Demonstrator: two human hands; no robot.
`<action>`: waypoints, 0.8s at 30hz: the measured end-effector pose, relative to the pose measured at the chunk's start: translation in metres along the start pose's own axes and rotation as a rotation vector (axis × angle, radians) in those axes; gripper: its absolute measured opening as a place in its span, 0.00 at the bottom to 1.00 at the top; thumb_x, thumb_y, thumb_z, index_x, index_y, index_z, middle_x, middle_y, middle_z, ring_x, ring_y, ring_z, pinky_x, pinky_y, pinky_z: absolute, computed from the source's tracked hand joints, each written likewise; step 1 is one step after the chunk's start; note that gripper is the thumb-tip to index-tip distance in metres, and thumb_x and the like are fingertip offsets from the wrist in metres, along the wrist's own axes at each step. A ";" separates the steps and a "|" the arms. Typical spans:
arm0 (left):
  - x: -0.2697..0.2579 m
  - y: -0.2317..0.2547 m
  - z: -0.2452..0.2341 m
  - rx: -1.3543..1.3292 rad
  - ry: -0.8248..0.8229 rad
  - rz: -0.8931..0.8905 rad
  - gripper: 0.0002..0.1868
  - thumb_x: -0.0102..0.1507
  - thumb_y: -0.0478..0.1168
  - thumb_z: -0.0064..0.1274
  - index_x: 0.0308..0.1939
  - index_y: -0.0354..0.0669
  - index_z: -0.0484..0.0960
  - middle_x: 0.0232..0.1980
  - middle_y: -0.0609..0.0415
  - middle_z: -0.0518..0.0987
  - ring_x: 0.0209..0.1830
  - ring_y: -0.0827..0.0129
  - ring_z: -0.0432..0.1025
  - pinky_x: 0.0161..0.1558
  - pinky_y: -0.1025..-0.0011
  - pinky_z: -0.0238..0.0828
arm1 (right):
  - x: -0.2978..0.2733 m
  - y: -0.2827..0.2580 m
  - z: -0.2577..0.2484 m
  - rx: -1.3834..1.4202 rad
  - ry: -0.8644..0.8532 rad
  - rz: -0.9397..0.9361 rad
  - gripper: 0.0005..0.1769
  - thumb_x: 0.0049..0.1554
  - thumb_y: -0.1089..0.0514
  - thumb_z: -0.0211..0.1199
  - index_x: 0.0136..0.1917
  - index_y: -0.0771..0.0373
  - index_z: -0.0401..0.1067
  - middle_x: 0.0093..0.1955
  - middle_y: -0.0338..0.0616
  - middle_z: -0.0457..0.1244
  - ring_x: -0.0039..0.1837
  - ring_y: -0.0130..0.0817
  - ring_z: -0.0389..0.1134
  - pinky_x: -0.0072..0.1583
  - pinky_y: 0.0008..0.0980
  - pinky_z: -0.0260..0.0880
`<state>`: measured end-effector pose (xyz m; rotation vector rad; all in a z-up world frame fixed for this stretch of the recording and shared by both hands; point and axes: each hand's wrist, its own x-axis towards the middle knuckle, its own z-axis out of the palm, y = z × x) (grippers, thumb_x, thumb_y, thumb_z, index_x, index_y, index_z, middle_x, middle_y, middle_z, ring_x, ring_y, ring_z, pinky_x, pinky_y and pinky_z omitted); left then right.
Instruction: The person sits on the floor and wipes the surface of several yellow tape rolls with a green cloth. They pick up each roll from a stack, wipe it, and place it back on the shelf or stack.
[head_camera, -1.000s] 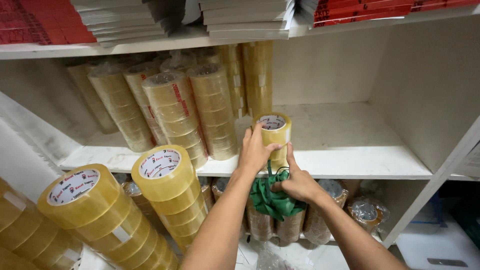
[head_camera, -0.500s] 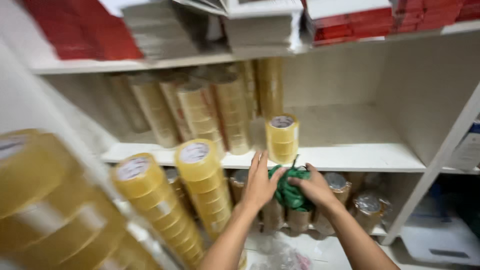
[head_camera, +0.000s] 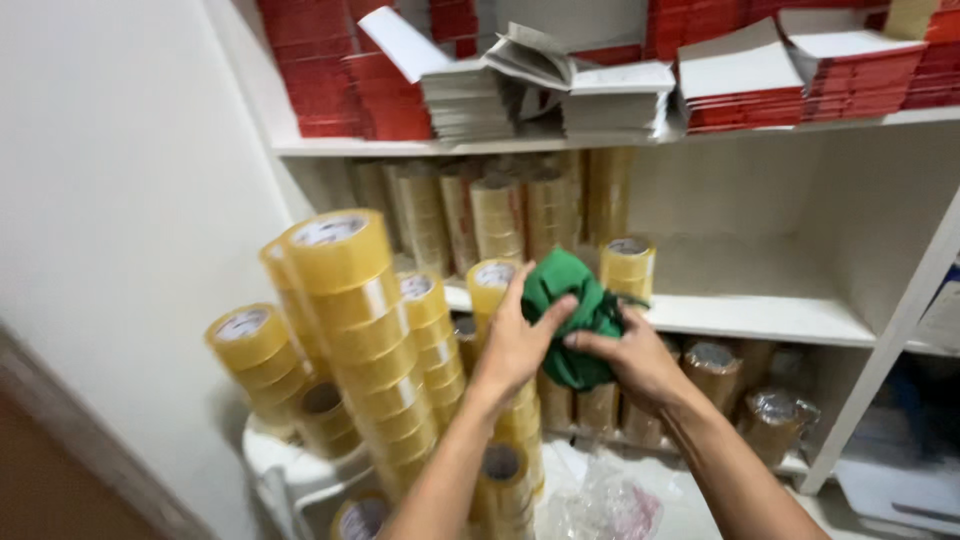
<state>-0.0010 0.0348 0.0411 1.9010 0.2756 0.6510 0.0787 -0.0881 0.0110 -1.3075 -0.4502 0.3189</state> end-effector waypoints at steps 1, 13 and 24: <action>-0.007 0.005 -0.009 0.003 0.006 0.001 0.45 0.59 0.59 0.59 0.77 0.55 0.62 0.70 0.38 0.71 0.73 0.45 0.64 0.69 0.48 0.64 | -0.002 -0.001 0.006 0.002 -0.006 -0.002 0.35 0.38 0.65 0.81 0.60 0.68 0.74 0.47 0.54 0.71 0.47 0.46 0.74 0.47 0.48 0.77; -0.025 0.025 -0.133 0.520 1.122 0.510 0.37 0.54 0.50 0.68 0.63 0.49 0.67 0.64 0.48 0.63 0.64 0.46 0.60 0.56 0.45 0.64 | -0.022 -0.057 0.069 -0.196 0.085 -0.423 0.50 0.35 0.61 0.83 0.70 0.56 0.69 0.59 0.56 0.69 0.62 0.47 0.70 0.65 0.48 0.70; -0.014 0.016 -0.177 0.358 0.716 0.154 0.35 0.46 0.49 0.76 0.57 0.64 0.81 0.70 0.46 0.71 0.72 0.50 0.67 0.71 0.59 0.62 | -0.011 -0.084 0.134 -0.619 -0.059 -0.482 0.49 0.46 0.46 0.73 0.79 0.48 0.59 0.70 0.61 0.62 0.75 0.61 0.60 0.75 0.58 0.57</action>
